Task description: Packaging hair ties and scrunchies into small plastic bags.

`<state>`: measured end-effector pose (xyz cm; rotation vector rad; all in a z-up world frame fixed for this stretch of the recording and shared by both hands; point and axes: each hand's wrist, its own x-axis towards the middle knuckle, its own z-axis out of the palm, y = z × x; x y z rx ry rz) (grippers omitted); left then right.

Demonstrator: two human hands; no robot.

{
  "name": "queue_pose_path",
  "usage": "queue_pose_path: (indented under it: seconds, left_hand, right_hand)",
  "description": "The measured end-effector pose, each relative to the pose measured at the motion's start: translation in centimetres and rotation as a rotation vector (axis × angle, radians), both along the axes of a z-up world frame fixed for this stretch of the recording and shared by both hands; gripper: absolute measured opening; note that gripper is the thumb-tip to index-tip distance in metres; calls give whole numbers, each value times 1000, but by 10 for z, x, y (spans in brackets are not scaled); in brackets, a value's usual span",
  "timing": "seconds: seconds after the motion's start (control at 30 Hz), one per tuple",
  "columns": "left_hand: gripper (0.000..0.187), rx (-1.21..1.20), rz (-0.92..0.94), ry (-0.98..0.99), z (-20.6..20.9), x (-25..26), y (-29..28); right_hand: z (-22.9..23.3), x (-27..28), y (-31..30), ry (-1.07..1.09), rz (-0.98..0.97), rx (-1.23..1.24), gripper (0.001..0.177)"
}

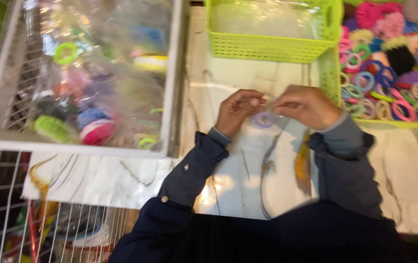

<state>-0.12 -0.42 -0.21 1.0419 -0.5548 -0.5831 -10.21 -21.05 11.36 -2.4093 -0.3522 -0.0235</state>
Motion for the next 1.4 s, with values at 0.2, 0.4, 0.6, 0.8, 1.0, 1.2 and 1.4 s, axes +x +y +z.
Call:
queue_pose_path:
  seconds: [0.2, 0.4, 0.6, 0.8, 1.0, 1.2, 1.4]
  left_hand:
    - [22, -123, 16, -35, 23, -12, 24]
    - [15, -26, 11, -138, 118, -52, 135]
    - [5, 83, 188, -298, 214, 11, 263]
    - [13, 306, 613, -570, 190, 188, 350]
    - [16, 474, 840, -528, 76, 328, 381]
    - [61, 875, 1092, -1108, 81, 290, 353]
    - [80, 1543, 735, -1074, 117, 234, 308]
  right_hand:
    - [56, -21, 7, 16, -32, 130, 29]
    - [67, -53, -9, -116, -172, 327, 36]
    - [48, -53, -35, -161, -232, 385, 27]
    - [67, -46, -2, -131, -234, 224, 30]
    - [73, -47, 2, -95, -272, 150, 31]
    - [69, -48, -8, -80, -297, 140, 31]
    - [67, -42, -7, -58, -286, 141, 34]
